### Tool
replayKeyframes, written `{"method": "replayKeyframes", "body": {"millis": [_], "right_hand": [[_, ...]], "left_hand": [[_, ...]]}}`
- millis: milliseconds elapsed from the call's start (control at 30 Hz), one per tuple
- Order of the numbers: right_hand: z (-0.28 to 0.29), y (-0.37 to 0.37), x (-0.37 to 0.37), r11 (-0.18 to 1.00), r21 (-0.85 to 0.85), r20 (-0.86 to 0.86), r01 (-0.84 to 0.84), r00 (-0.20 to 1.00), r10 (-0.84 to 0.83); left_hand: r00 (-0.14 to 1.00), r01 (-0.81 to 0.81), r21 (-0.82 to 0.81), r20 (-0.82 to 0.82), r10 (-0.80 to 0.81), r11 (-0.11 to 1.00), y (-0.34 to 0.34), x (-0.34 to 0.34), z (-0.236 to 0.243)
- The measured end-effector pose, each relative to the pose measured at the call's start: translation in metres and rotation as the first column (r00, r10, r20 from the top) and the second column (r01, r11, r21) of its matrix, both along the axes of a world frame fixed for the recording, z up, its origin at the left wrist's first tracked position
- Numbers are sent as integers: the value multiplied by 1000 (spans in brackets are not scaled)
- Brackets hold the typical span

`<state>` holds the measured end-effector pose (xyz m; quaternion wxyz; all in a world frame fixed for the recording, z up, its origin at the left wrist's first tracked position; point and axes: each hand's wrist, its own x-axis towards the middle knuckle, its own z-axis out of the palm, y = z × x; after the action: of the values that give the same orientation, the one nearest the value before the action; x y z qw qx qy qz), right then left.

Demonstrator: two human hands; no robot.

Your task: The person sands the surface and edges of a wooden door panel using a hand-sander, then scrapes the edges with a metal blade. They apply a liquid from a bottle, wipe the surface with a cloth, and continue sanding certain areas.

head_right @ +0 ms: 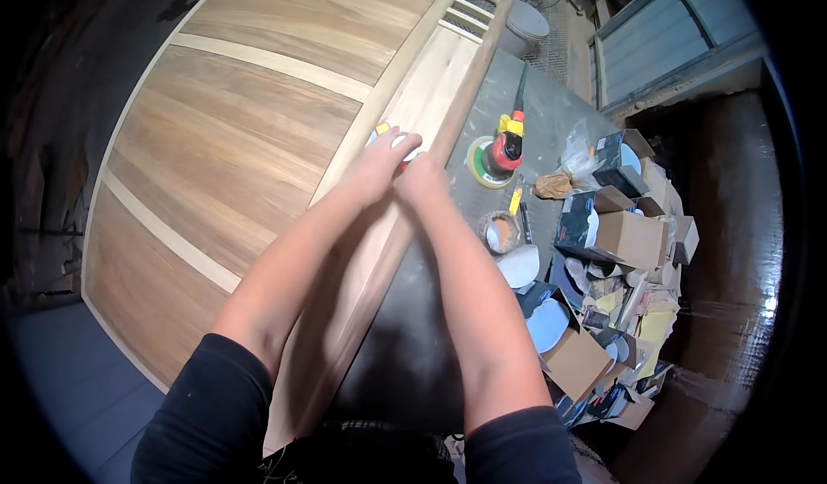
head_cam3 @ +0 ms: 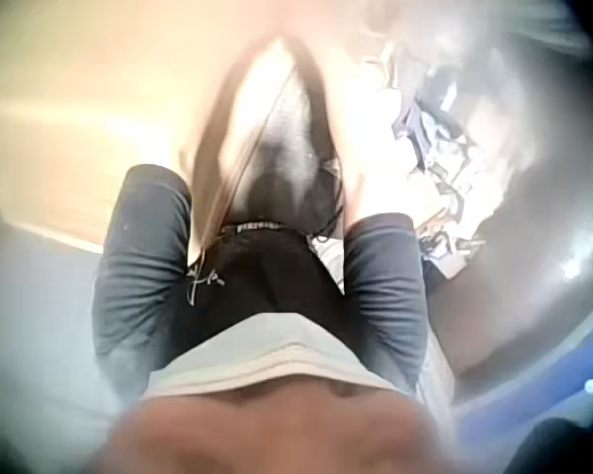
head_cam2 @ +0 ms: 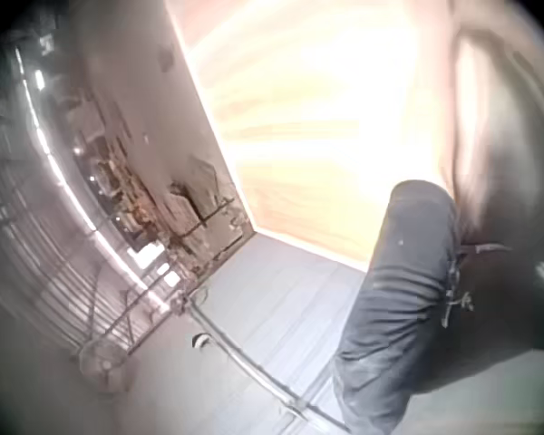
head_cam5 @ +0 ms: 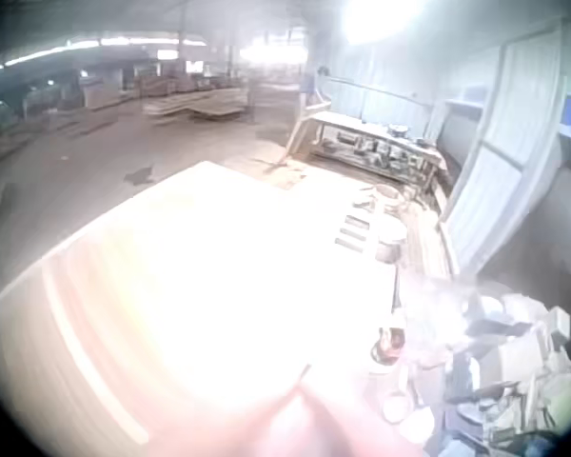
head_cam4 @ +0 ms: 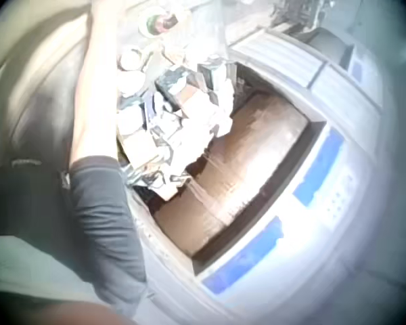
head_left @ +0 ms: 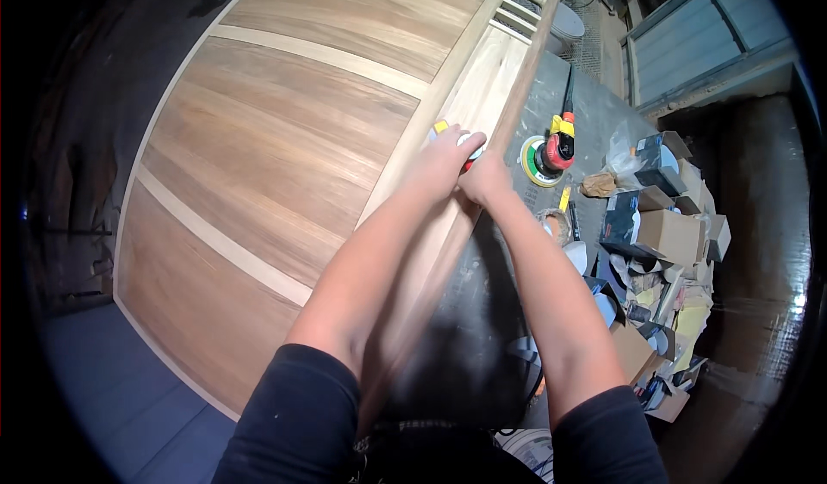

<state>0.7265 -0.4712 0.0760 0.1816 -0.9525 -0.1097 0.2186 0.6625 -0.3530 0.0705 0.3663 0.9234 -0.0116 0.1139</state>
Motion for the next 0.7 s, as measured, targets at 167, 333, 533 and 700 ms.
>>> {"method": "replayKeyframes", "body": {"millis": [167, 333, 533, 700], "right_hand": [[20, 0, -75, 997, 60, -74, -49, 996, 53], [23, -14, -147, 991, 117, -49, -71, 996, 77], [26, -26, -235, 982, 4, -94, -191, 977, 191], [17, -37, -312, 983, 55, -87, -174, 980, 179]], "left_hand": [[1000, 15, -31, 2, -15, 999, 2, -67, 0], [993, -33, -21, 115, 35, 999, -13, -141, -1], [994, -21, -41, -109, 16, 999, -27, -234, 11], [997, -72, 20, -23, 72, 997, -41, -317, 5]]}}
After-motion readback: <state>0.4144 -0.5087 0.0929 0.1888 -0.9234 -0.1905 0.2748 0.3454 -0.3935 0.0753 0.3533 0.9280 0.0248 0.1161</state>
